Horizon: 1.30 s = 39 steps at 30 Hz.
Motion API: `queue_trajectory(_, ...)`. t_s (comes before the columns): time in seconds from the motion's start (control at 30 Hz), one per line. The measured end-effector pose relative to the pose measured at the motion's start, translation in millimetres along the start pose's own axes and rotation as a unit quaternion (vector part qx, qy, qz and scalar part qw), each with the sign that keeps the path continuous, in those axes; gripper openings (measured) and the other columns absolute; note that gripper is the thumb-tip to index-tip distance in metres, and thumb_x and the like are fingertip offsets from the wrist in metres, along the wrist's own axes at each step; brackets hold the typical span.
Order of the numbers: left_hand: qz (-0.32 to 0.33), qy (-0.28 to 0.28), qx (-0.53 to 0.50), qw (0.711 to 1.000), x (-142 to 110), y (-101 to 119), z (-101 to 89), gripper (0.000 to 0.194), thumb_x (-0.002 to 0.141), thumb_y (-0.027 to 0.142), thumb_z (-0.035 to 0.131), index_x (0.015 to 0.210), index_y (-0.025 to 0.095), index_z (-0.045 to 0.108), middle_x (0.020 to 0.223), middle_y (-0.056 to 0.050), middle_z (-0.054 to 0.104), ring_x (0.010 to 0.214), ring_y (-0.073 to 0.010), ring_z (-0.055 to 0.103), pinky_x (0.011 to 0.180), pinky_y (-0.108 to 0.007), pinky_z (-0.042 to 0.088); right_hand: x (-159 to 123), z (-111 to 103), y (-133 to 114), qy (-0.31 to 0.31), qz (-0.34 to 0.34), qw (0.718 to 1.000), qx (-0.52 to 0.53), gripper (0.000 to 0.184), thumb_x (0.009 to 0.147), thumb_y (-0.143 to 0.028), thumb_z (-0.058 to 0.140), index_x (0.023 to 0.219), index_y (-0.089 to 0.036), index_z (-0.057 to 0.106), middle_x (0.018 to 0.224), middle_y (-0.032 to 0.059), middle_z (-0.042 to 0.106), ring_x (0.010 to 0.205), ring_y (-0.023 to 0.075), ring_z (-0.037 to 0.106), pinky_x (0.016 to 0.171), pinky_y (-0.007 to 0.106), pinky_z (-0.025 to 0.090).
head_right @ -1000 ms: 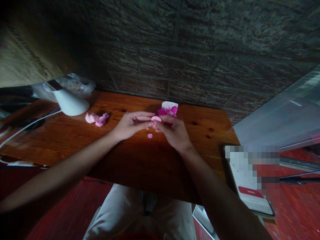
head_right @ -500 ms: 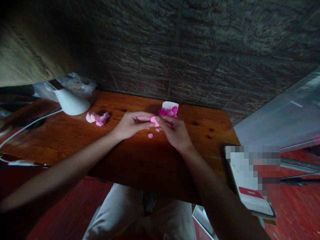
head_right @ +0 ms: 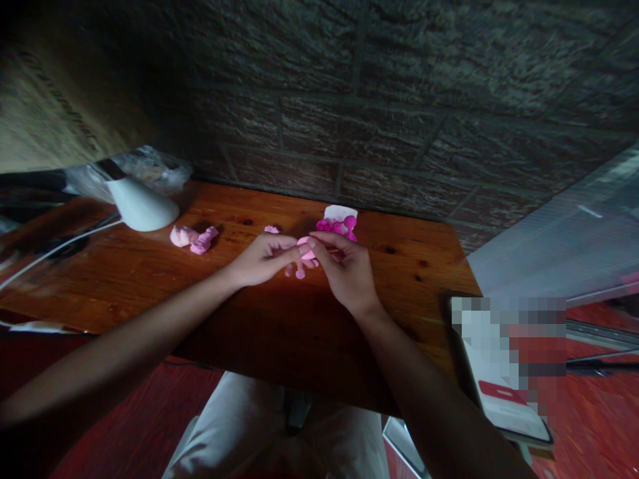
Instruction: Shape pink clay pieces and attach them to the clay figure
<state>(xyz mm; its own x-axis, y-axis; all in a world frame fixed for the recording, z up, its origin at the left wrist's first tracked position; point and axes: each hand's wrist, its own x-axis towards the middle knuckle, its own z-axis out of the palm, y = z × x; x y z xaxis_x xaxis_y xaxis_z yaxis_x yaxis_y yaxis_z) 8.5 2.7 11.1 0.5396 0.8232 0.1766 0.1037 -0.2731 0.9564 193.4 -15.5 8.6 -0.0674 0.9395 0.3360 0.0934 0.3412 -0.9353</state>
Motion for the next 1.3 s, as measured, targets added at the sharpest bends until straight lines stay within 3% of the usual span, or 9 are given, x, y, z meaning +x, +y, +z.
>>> queue_trajectory(0.33,0.098,0.039,0.055,0.993,-2,3,4.2,0.039,0.100,0.044,0.058,0.079,0.013,0.067,0.067,-0.003,0.071,0.058,-0.0091,0.063,0.057,-0.019,0.048,0,2,-2,0.015,0.036,0.996,0.081,0.025,0.078,-0.045,0.082,0.094,-0.026,0.082,0.092,0.0004,0.080,0.089,0.0187,0.072,0.087,0.034,0.056)
queue_trajectory(0.57,0.147,0.097,0.136,0.975,0,-1,0.4,0.047,0.102,0.047,0.051,0.069,0.015,0.060,0.060,0.001,0.063,0.052,-0.0077,0.054,0.053,-0.020,0.040,2,-1,-4,-0.067,0.058,0.994,0.062,0.033,0.080,-0.056,0.077,0.091,-0.025,0.081,0.087,0.0005,0.078,0.084,0.0185,0.070,0.077,0.031,0.055)
queue_trajectory(0.73,0.154,0.125,0.217,0.956,0,-4,-0.9,0.045,0.104,0.040,0.048,0.067,0.016,0.055,0.055,0.004,0.052,0.052,-0.0082,0.048,0.055,-0.022,0.035,2,-4,-3,-0.101,0.044,0.994,-0.006,0.036,0.085,-0.057,0.072,0.094,-0.022,0.080,0.083,0.0016,0.077,0.083,0.0197,0.070,0.078,0.032,0.054)
queue_trajectory(0.9,0.169,0.082,0.242,0.952,1,-7,-6.0,0.041,0.103,0.038,0.048,0.068,0.017,0.053,0.056,0.005,0.046,0.052,-0.0083,0.044,0.053,-0.023,0.033,0,-3,-5,-0.141,0.014,0.988,-0.054,0.037,0.089,-0.055,0.068,0.095,-0.021,0.080,0.090,0.0044,0.079,0.084,0.0206,0.071,0.080,0.034,0.054)
queue_trajectory(1.07,0.166,0.085,0.261,0.947,1,-5,-8.4,0.042,0.103,0.040,0.046,0.068,0.018,0.053,0.057,0.005,0.048,0.053,-0.0089,0.046,0.056,-0.024,0.034,-1,-1,-3,-0.115,0.026,0.993,-0.030,0.034,0.086,-0.054,0.072,0.099,-0.024,0.081,0.091,0.0034,0.080,0.088,0.0217,0.073,0.083,0.036,0.056)
queue_trajectory(1.3,0.157,0.110,0.263,0.945,0,-5,-6.2,0.043,0.103,0.041,0.047,0.067,0.017,0.053,0.057,0.004,0.049,0.053,-0.0090,0.046,0.056,-0.024,0.034,-1,1,-6,-0.151,0.060,0.986,0.044,0.032,0.077,-0.049,0.082,0.100,-0.027,0.082,0.095,0.0015,0.081,0.091,0.0221,0.074,0.088,0.037,0.059)
